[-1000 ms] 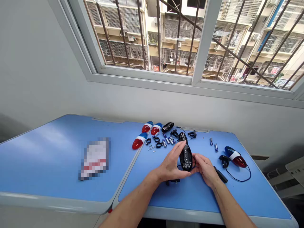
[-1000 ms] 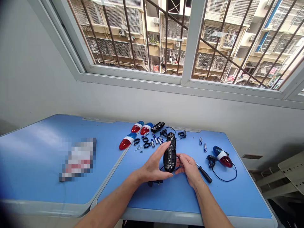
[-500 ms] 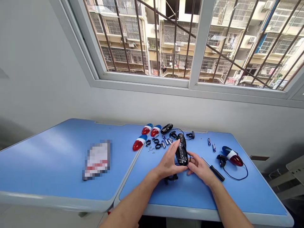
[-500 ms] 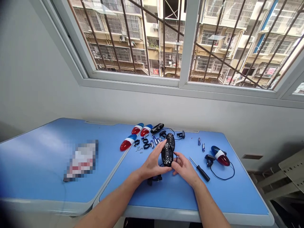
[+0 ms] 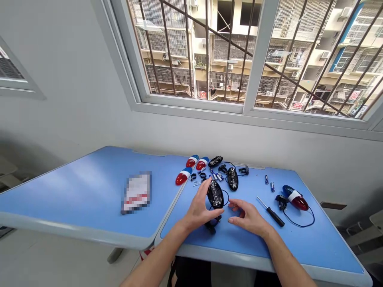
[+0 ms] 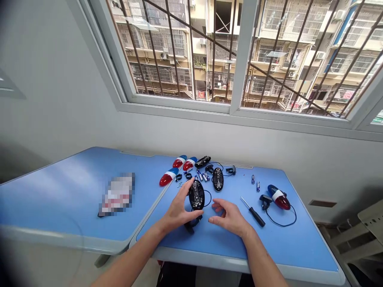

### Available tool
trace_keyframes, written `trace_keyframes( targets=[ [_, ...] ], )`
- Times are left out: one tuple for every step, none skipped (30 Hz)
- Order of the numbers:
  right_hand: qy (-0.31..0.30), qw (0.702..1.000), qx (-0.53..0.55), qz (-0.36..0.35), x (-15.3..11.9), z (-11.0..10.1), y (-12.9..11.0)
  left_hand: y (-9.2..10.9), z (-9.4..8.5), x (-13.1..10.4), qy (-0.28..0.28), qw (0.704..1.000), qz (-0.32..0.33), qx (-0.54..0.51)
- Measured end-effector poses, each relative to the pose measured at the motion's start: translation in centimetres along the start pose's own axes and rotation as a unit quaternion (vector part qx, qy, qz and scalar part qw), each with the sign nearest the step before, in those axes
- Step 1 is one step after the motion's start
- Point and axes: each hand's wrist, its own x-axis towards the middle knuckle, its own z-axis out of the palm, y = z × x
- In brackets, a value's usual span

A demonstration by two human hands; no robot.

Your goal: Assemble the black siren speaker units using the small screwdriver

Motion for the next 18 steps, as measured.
trace_keyframes(
  targets=[
    [-0.001,0.999,-0.041,-0.018,-0.1,0.4,-0.3,0.0,-0.1,-0.3,0.011,1.0,-0.012,-0.007],
    [-0.001,0.996,-0.082,-0.037,-0.1,0.8,-0.7,0.0,-0.2,-0.5,0.021,0.999,-0.024,-0.015],
    [0.0,0.991,-0.121,-0.055,-0.3,1.3,-1.1,0.0,-0.2,-0.6,0.031,0.999,-0.033,-0.022],
    [-0.001,0.985,-0.155,-0.069,-0.4,1.9,-1.6,0.1,-0.1,-0.6,0.04,0.998,-0.04,-0.027],
    [0.001,0.98,-0.185,-0.077,-0.6,2.5,-2.1,0.2,0.0,-0.5,0.049,0.997,-0.045,-0.031],
    [0.001,0.975,-0.209,-0.079,-0.8,3.2,-2.6,0.3,0.1,-0.4,0.057,0.997,-0.049,-0.034],
    [0.002,0.97,-0.229,-0.078,-1.0,3.8,-3.0,0.4,0.3,-0.2,0.064,0.996,-0.051,-0.036],
    [0.005,0.966,-0.248,-0.076,-1.2,4.5,-3.4,0.4,0.4,-0.1,0.068,0.996,-0.051,-0.039],
    [0.01,0.961,-0.267,-0.075,-1.3,5.2,-3.8,0.5,0.5,0.0,0.071,0.995,-0.051,-0.04],
    [0.015,0.956,-0.284,-0.074,-1.5,5.7,-4.1,0.5,0.6,0.0,0.071,0.995,-0.049,-0.042],
    [0.019,0.951,-0.301,-0.072,-1.6,6.2,-4.4,0.5,0.7,0.0,0.069,0.996,-0.047,-0.043],
    [0.018,0.947,-0.315,-0.069,-1.7,6.6,-4.7,0.4,0.7,0.0,0.065,0.996,-0.043,-0.043],
    [0.016,0.944,-0.324,-0.063,-1.8,6.8,-5.0,0.3,0.7,-0.1,0.061,0.996,-0.04,-0.042],
    [0.013,0.943,-0.328,-0.056,-1.9,6.8,-5.3,0.2,0.6,-0.2,0.057,0.997,-0.037,-0.041],
    [0.012,0.944,-0.326,-0.049,-2.0,6.6,-5.5,0.1,0.6,-0.3,0.052,0.997,-0.035,-0.041],
    [0.013,0.947,-0.319,-0.044,-2.1,6.3,-5.6,-0.1,0.4,-0.4,0.047,0.998,-0.033,-0.04],
    [0.018,0.95,-0.309,-0.042,-2.2,5.8,-5.5,-0.2,0.3,-0.5,0.041,0.998,-0.033,-0.039],
    [0.027,0.953,-0.297,-0.043,-2.4,5.3,-5.4,-0.3,0.2,-0.6,0.034,0.998,-0.032,-0.039]
  ],
)
